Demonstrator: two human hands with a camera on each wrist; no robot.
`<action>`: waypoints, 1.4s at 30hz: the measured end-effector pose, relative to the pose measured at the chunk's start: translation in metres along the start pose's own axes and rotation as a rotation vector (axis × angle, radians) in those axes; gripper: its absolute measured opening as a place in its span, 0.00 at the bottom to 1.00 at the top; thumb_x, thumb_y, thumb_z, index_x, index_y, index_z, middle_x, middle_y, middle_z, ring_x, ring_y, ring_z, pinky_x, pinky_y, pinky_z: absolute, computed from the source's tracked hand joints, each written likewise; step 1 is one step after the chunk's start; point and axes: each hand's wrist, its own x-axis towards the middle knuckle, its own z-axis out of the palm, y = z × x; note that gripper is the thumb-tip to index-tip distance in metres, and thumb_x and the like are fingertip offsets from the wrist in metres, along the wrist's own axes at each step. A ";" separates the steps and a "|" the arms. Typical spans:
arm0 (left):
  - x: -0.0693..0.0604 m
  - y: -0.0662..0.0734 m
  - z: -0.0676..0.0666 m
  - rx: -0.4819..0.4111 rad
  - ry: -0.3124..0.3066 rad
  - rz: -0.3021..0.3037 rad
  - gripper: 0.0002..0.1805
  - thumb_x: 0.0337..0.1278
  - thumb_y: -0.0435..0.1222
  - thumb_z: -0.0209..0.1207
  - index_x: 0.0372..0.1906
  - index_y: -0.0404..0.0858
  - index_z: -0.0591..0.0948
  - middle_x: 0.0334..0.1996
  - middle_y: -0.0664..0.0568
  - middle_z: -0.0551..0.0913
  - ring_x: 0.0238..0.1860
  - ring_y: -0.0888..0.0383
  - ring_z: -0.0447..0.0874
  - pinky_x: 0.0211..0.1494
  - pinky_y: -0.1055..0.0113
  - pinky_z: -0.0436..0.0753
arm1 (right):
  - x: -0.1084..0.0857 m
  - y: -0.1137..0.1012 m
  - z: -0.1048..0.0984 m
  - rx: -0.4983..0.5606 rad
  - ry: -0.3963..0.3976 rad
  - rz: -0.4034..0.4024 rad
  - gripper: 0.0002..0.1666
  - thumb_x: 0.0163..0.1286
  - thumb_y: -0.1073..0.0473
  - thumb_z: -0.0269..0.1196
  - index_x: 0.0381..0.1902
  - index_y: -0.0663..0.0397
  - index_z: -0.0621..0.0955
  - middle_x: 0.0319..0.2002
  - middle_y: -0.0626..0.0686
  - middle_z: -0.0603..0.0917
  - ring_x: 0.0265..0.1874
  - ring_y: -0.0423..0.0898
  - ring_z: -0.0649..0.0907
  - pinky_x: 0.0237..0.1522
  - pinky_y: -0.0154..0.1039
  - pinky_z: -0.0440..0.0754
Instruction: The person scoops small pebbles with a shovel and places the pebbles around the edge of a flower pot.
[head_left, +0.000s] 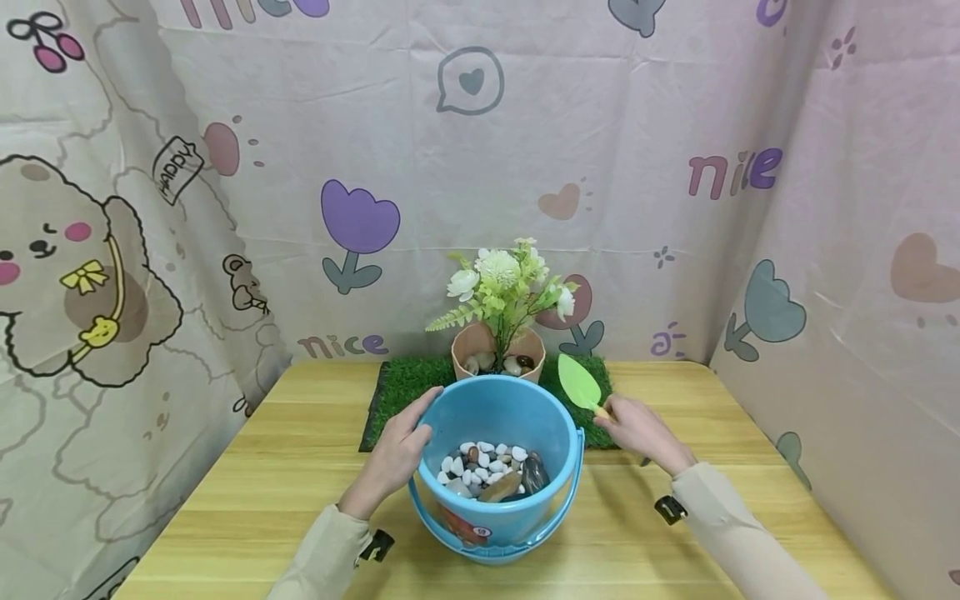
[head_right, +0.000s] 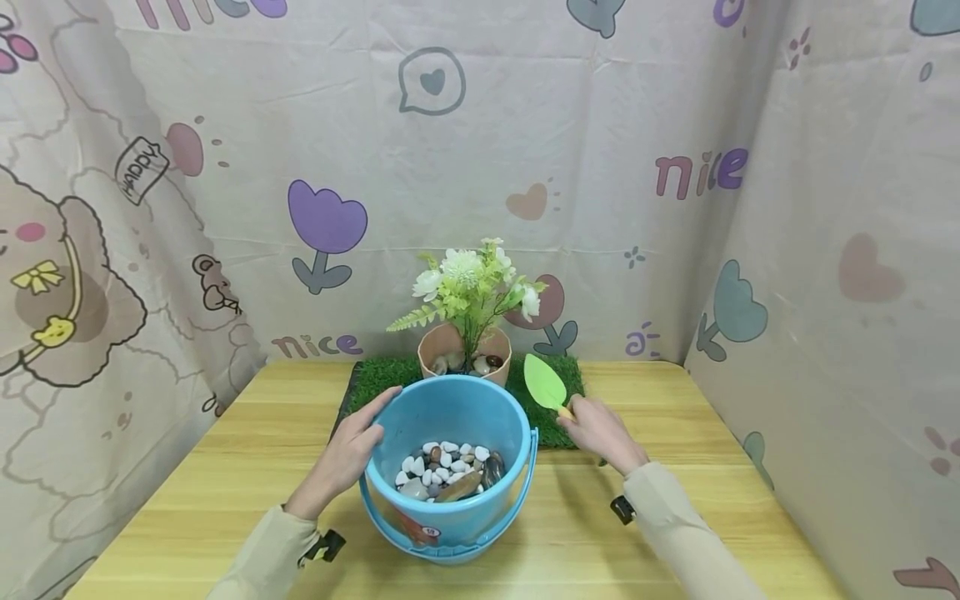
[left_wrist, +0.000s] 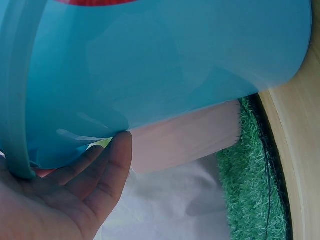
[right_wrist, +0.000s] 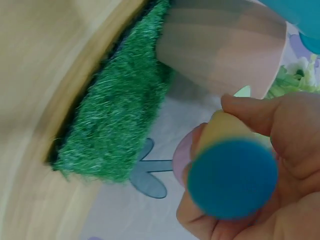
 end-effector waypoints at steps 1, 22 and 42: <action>0.000 0.000 0.000 0.000 -0.001 0.000 0.34 0.62 0.28 0.40 0.75 0.42 0.62 0.71 0.44 0.67 0.65 0.41 0.74 0.61 0.45 0.78 | -0.001 0.003 0.001 0.015 -0.015 0.008 0.11 0.70 0.54 0.60 0.35 0.57 0.76 0.22 0.49 0.71 0.20 0.43 0.70 0.21 0.37 0.69; 0.000 0.001 0.000 0.005 0.002 -0.005 0.33 0.63 0.29 0.41 0.75 0.43 0.62 0.71 0.45 0.67 0.66 0.42 0.73 0.62 0.45 0.77 | -0.015 0.058 0.010 0.127 -0.148 0.224 0.11 0.66 0.60 0.60 0.26 0.57 0.72 0.16 0.48 0.71 0.10 0.39 0.68 0.13 0.32 0.73; -0.001 0.002 0.000 -0.003 0.002 -0.004 0.33 0.63 0.28 0.41 0.75 0.43 0.62 0.71 0.44 0.68 0.65 0.42 0.74 0.60 0.45 0.78 | -0.019 0.085 0.006 0.025 -0.210 0.336 0.12 0.64 0.59 0.60 0.26 0.58 0.70 0.17 0.51 0.73 0.10 0.38 0.70 0.13 0.29 0.72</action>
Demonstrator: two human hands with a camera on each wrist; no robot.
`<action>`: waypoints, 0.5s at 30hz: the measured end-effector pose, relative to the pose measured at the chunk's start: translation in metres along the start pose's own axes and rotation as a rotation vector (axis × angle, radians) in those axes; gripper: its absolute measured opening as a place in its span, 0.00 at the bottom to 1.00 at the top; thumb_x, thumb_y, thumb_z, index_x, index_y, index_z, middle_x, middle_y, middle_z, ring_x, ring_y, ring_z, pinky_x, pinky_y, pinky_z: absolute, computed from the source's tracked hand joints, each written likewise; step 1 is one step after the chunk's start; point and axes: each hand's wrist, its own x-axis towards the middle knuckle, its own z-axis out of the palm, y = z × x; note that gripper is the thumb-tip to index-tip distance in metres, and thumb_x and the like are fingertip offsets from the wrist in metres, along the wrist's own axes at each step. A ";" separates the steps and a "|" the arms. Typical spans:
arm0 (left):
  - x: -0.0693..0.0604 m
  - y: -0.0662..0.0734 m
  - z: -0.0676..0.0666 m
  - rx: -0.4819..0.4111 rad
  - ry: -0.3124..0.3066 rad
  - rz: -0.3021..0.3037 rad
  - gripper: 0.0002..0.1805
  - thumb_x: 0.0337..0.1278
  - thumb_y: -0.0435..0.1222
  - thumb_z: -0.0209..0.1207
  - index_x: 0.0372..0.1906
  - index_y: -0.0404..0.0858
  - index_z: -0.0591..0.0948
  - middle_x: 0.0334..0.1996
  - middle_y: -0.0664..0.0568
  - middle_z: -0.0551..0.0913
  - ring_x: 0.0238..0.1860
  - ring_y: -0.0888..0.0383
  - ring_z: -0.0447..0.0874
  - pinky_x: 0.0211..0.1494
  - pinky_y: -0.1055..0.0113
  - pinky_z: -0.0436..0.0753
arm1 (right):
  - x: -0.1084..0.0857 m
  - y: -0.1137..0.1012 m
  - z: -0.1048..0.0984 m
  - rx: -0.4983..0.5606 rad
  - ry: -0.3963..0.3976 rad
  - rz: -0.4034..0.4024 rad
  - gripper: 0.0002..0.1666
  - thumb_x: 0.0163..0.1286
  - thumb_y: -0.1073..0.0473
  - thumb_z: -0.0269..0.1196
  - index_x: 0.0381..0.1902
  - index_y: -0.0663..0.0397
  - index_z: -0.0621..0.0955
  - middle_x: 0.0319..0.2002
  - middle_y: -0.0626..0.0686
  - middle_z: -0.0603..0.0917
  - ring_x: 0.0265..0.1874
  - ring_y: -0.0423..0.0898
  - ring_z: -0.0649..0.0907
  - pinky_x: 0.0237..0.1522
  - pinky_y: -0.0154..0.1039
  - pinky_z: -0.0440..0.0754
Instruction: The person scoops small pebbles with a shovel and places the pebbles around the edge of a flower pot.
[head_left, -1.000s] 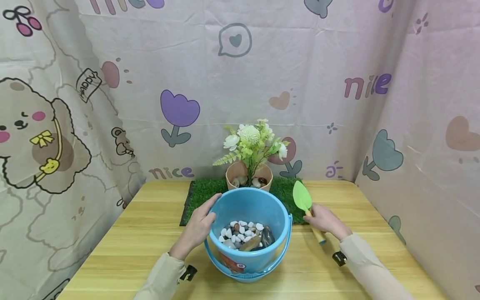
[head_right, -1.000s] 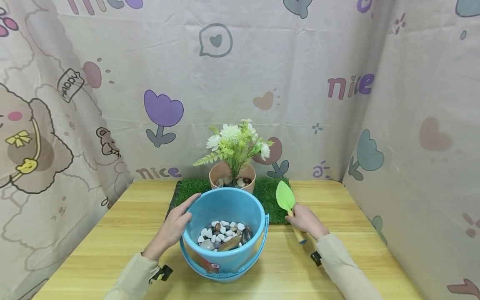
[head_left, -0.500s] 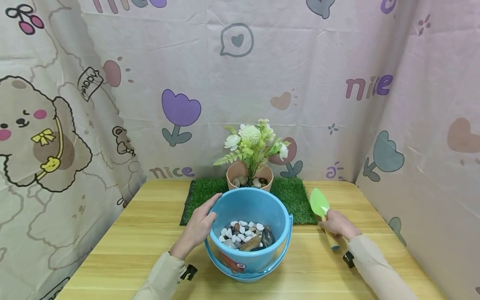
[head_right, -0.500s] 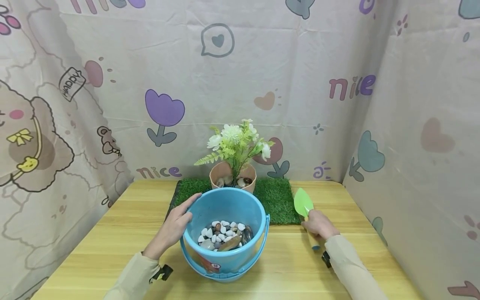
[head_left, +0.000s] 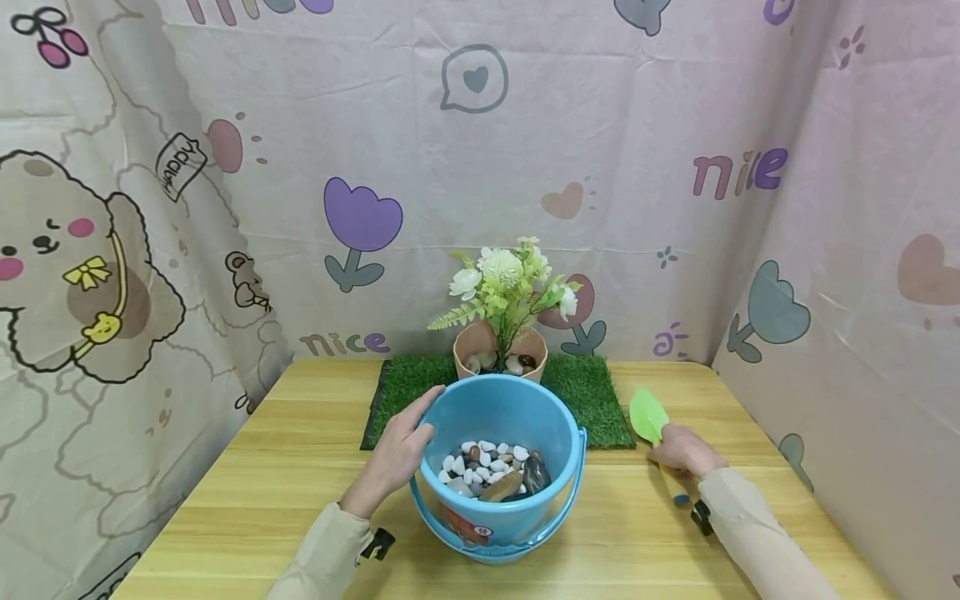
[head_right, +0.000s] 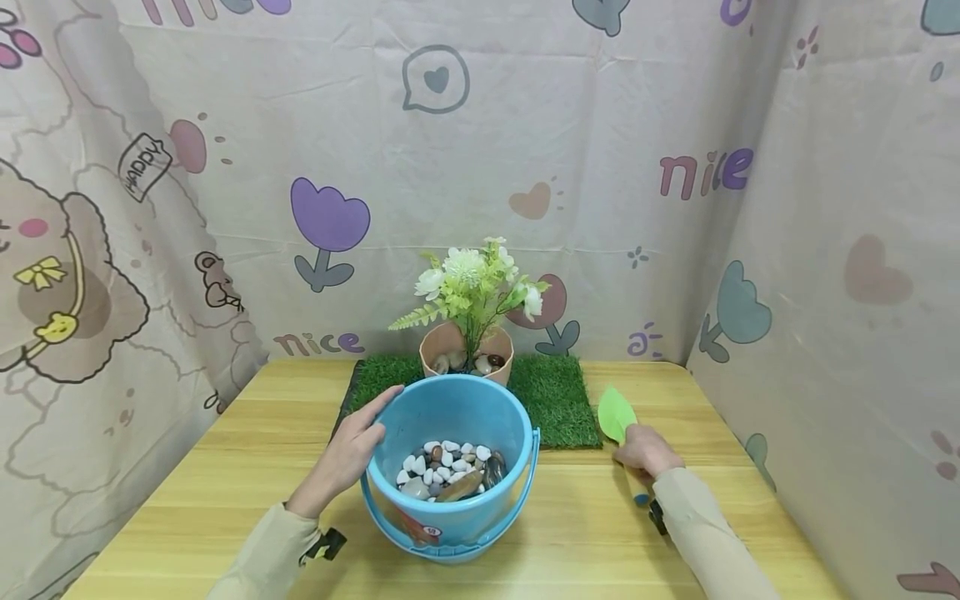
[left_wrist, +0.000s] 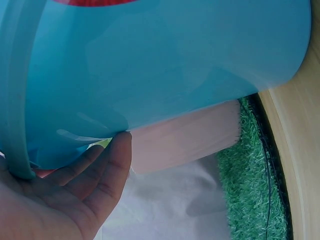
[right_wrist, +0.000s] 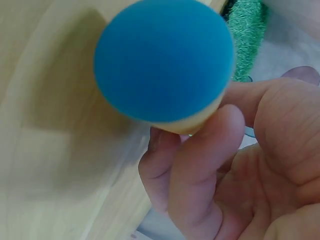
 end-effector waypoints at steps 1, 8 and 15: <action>0.000 0.000 0.000 0.000 0.000 0.000 0.33 0.63 0.28 0.41 0.75 0.43 0.62 0.71 0.44 0.68 0.65 0.42 0.74 0.60 0.45 0.78 | 0.000 0.000 0.001 0.001 -0.008 0.007 0.11 0.64 0.60 0.60 0.26 0.58 0.70 0.17 0.51 0.73 0.10 0.38 0.70 0.12 0.29 0.71; 0.000 0.000 -0.001 0.003 -0.002 0.000 0.33 0.63 0.28 0.41 0.75 0.43 0.62 0.71 0.45 0.68 0.65 0.42 0.74 0.60 0.45 0.78 | -0.002 0.002 0.003 -0.017 -0.032 0.025 0.09 0.61 0.61 0.58 0.23 0.56 0.70 0.11 0.47 0.70 0.07 0.36 0.66 0.10 0.27 0.64; 0.000 0.000 -0.001 0.001 -0.007 0.001 0.33 0.64 0.28 0.40 0.75 0.44 0.62 0.71 0.45 0.68 0.65 0.42 0.74 0.61 0.45 0.77 | 0.001 0.006 0.004 0.004 -0.020 0.030 0.11 0.59 0.59 0.60 0.22 0.54 0.70 0.11 0.45 0.67 0.07 0.36 0.63 0.09 0.27 0.63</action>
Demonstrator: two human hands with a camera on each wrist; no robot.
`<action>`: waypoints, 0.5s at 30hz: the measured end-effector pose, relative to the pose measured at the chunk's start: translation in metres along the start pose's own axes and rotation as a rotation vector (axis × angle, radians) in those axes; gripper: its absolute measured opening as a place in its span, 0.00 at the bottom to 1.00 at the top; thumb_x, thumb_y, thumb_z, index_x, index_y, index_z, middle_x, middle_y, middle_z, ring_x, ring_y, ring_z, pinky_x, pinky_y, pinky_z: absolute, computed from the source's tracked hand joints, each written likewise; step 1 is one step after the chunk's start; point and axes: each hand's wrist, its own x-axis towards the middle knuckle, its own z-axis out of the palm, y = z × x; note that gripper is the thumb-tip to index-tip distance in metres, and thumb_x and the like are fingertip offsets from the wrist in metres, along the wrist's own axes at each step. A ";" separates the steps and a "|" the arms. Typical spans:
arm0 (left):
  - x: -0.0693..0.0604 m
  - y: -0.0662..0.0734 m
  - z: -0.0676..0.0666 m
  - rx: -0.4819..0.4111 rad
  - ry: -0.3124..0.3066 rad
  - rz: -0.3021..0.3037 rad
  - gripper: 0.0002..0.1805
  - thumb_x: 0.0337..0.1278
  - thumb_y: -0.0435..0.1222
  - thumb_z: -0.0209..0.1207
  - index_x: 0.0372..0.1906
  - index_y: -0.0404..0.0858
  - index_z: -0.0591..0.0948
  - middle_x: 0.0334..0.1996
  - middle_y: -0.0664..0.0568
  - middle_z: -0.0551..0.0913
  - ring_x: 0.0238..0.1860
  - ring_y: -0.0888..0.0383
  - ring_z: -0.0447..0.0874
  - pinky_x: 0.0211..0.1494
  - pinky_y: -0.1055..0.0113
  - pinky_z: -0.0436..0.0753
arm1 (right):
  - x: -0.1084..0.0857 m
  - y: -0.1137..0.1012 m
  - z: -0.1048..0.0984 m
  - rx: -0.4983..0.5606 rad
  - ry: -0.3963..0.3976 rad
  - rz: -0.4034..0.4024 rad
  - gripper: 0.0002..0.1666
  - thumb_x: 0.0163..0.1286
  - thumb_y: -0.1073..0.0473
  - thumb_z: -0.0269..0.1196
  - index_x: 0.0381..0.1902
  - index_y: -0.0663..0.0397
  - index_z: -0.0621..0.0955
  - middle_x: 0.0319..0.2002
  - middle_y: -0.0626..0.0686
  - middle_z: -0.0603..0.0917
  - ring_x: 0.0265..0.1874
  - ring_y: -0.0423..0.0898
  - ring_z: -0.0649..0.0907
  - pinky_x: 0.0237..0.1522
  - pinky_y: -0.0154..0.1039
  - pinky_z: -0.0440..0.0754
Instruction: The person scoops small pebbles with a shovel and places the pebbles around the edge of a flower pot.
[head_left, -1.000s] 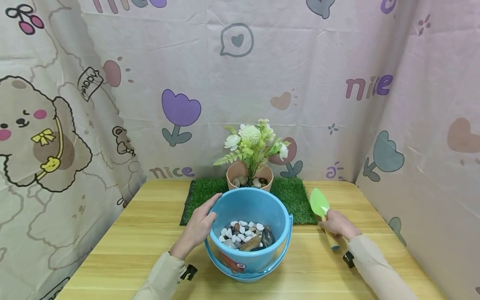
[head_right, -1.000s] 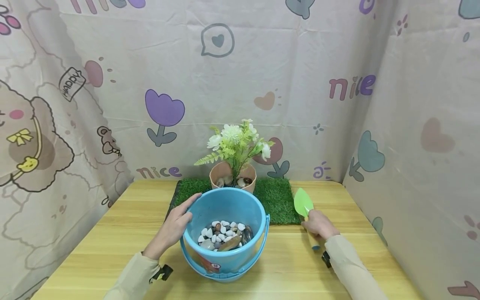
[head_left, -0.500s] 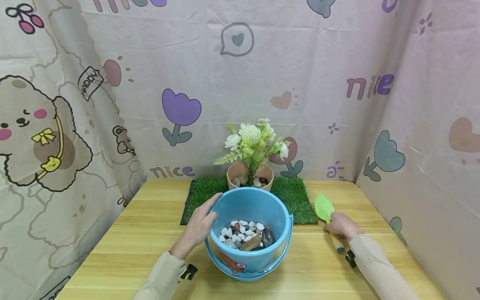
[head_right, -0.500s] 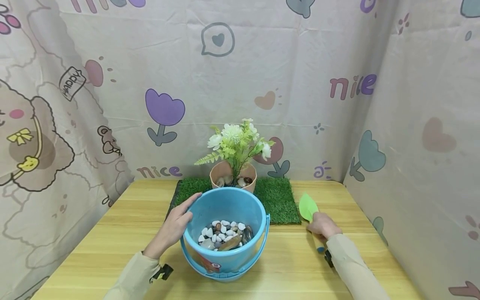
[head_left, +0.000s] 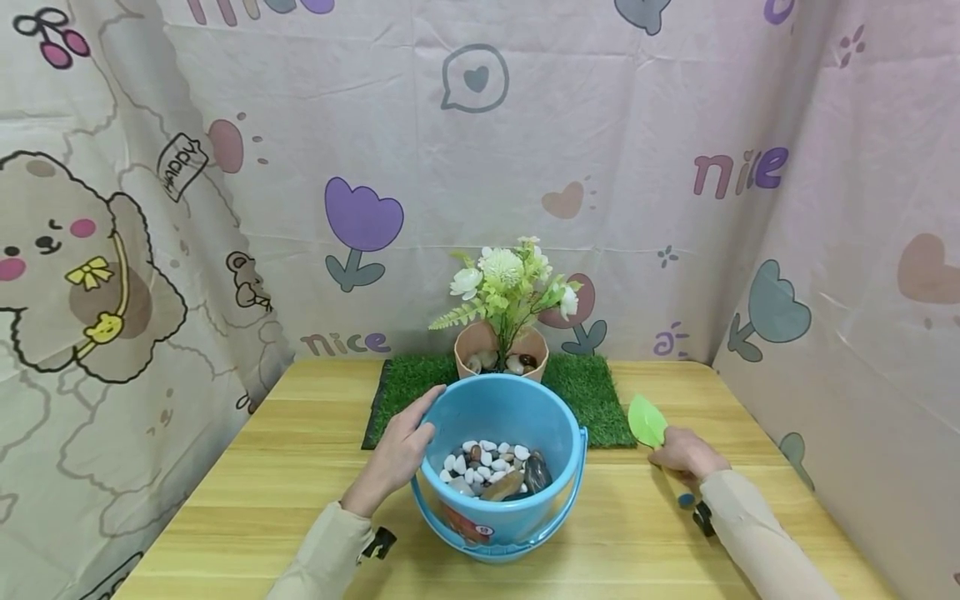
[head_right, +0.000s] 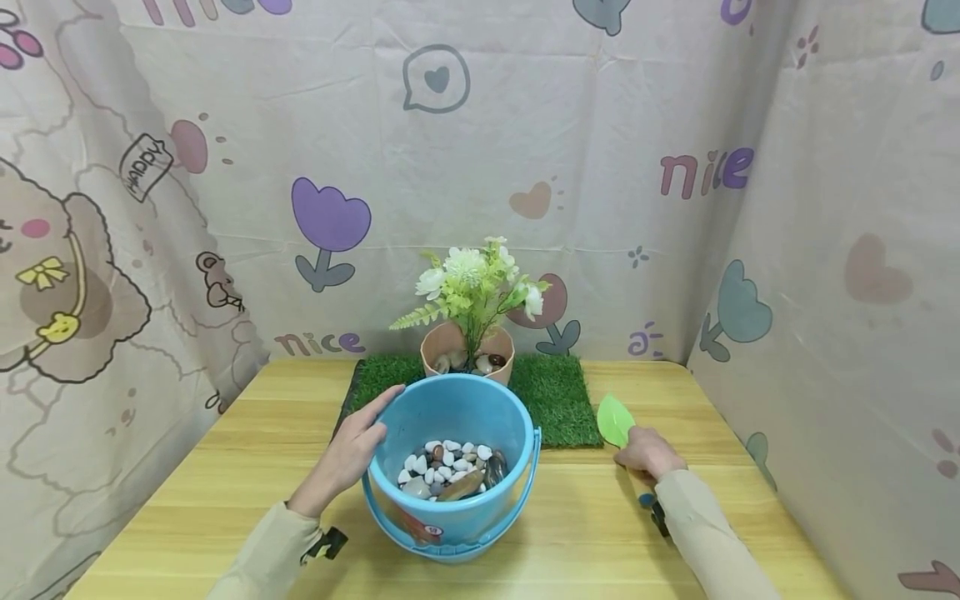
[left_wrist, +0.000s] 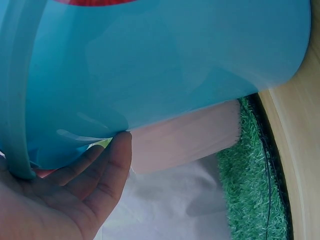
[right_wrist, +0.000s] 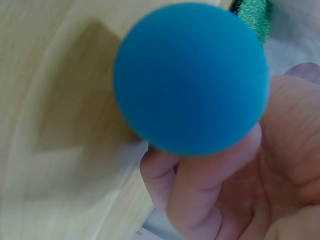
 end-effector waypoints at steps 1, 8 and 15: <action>0.000 0.000 0.000 -0.001 0.000 0.001 0.33 0.64 0.28 0.40 0.75 0.44 0.62 0.71 0.45 0.68 0.65 0.42 0.74 0.61 0.45 0.77 | 0.001 0.001 0.000 -0.001 0.006 0.002 0.11 0.59 0.58 0.60 0.22 0.53 0.70 0.11 0.45 0.68 0.08 0.36 0.63 0.10 0.27 0.63; 0.000 0.001 0.001 0.000 0.005 0.004 0.33 0.63 0.28 0.40 0.75 0.43 0.63 0.71 0.45 0.68 0.65 0.42 0.74 0.61 0.45 0.78 | 0.003 0.003 0.000 -0.059 0.058 -0.036 0.17 0.61 0.53 0.64 0.20 0.53 0.70 0.17 0.49 0.70 0.13 0.39 0.67 0.15 0.29 0.65; -0.001 0.001 0.001 0.000 0.004 0.000 0.34 0.63 0.29 0.40 0.75 0.44 0.63 0.71 0.45 0.69 0.63 0.43 0.76 0.59 0.46 0.79 | 0.000 -0.003 -0.006 -0.138 0.104 -0.004 0.24 0.64 0.40 0.62 0.23 0.53 0.73 0.20 0.52 0.72 0.19 0.45 0.71 0.21 0.37 0.68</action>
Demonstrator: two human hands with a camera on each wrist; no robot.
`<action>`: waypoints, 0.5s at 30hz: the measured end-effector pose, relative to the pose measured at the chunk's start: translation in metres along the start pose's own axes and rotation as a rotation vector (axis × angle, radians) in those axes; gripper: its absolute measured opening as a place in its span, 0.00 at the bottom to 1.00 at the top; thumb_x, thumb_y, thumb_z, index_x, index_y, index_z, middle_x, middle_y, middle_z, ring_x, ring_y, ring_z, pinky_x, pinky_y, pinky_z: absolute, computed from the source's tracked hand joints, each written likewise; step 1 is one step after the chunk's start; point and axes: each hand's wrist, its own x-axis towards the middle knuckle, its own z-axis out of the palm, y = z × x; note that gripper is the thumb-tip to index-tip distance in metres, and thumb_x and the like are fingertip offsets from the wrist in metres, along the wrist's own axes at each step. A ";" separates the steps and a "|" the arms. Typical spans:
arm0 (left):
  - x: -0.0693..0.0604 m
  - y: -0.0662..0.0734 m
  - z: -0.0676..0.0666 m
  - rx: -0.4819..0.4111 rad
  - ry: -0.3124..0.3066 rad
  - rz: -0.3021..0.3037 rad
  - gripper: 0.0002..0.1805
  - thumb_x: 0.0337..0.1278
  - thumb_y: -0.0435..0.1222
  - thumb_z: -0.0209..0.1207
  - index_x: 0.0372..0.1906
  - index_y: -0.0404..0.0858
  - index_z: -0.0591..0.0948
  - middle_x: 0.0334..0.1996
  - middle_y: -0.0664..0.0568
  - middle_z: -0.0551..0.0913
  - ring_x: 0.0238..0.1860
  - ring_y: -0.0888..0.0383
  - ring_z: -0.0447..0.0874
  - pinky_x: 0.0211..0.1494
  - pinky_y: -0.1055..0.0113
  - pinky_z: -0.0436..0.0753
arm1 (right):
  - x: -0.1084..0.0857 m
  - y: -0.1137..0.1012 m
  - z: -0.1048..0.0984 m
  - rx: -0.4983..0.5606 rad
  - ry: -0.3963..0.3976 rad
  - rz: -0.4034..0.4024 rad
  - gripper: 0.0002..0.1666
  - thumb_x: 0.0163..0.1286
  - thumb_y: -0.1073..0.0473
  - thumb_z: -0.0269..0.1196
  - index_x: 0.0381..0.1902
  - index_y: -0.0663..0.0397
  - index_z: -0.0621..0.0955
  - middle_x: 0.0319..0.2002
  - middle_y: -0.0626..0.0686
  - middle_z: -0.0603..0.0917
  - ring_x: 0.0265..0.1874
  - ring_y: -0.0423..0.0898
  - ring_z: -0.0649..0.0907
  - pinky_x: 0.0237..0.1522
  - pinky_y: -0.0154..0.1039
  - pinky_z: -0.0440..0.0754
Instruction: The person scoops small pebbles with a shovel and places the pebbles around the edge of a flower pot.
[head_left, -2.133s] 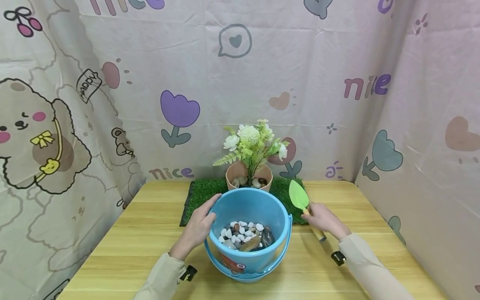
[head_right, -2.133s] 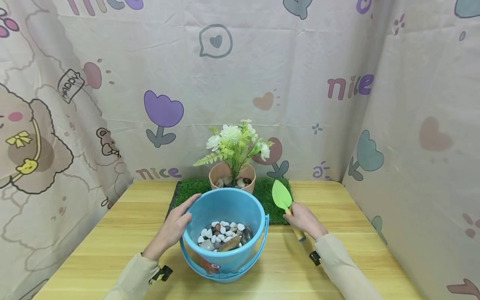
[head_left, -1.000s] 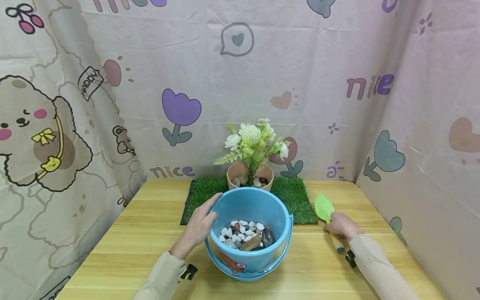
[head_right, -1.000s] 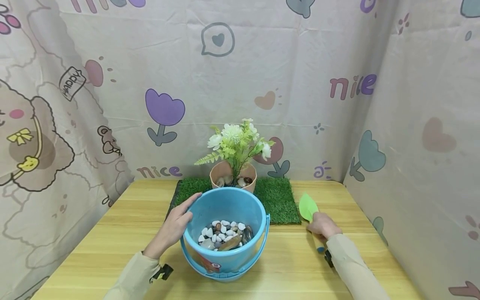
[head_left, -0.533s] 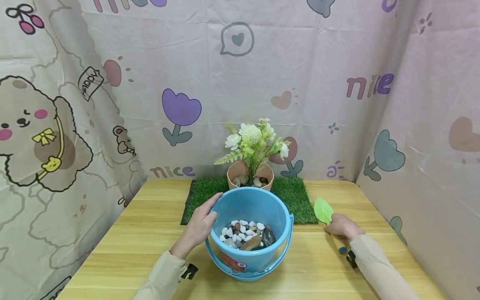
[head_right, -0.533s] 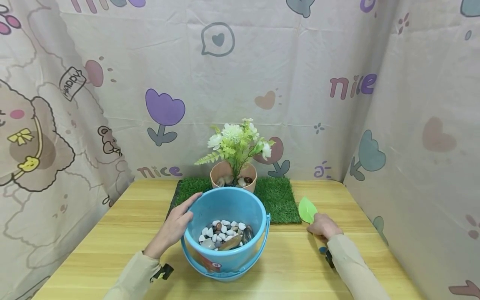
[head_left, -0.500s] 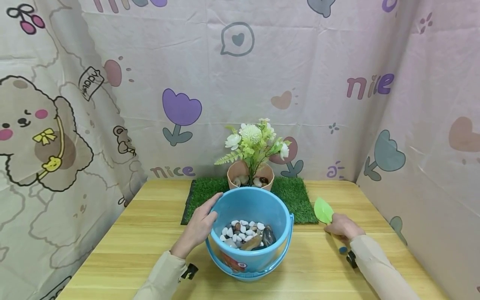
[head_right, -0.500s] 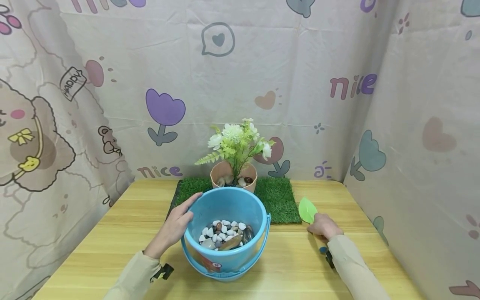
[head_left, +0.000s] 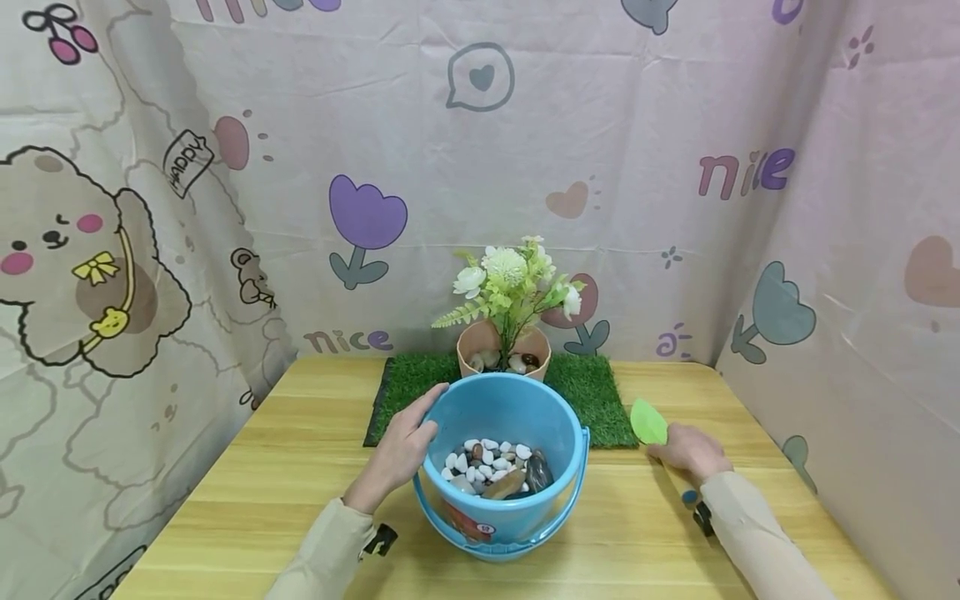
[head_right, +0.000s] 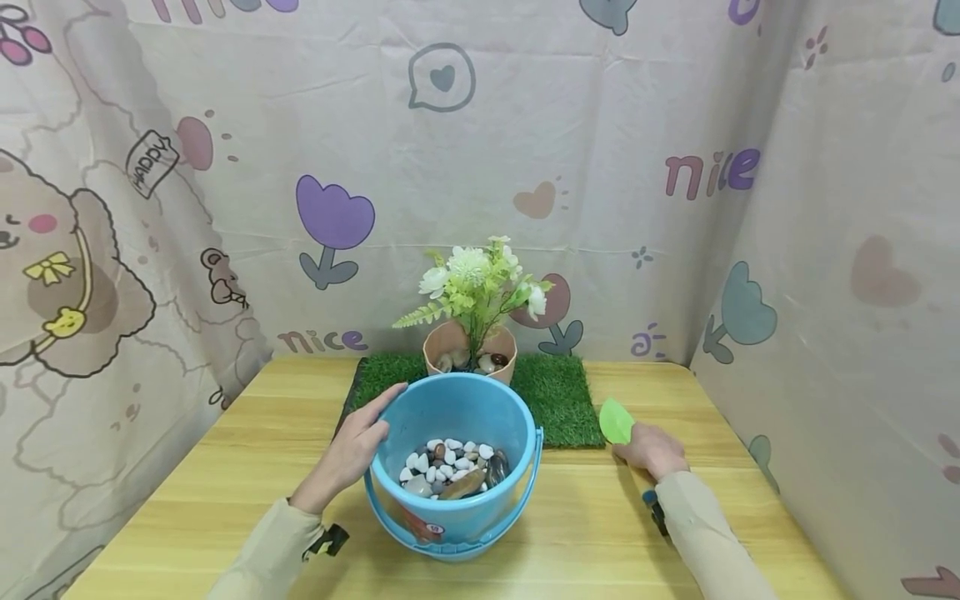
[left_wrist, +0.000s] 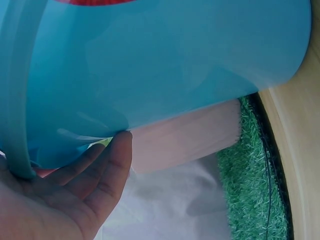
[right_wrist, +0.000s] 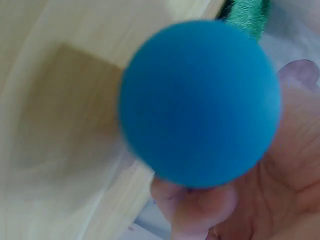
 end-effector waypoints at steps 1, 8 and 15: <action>0.000 0.000 0.000 0.002 -0.004 -0.001 0.34 0.63 0.29 0.41 0.75 0.44 0.62 0.70 0.46 0.69 0.63 0.43 0.76 0.58 0.47 0.79 | 0.000 -0.002 -0.001 -0.006 0.010 -0.004 0.24 0.64 0.40 0.61 0.25 0.54 0.74 0.21 0.52 0.73 0.20 0.45 0.71 0.22 0.38 0.68; 0.005 -0.001 -0.006 0.030 -0.062 -0.004 0.31 0.67 0.32 0.42 0.75 0.46 0.63 0.69 0.46 0.71 0.61 0.44 0.78 0.55 0.49 0.82 | -0.007 -0.033 -0.009 -0.078 0.098 -0.120 0.43 0.67 0.39 0.59 0.61 0.73 0.71 0.52 0.73 0.76 0.47 0.66 0.79 0.38 0.61 0.80; 0.010 -0.008 -0.016 0.086 -0.111 0.059 0.28 0.76 0.48 0.43 0.75 0.47 0.63 0.72 0.47 0.67 0.68 0.44 0.71 0.65 0.44 0.73 | -0.014 -0.075 -0.009 -0.067 0.221 -0.249 0.45 0.72 0.33 0.50 0.69 0.64 0.69 0.65 0.72 0.69 0.62 0.72 0.70 0.56 0.73 0.67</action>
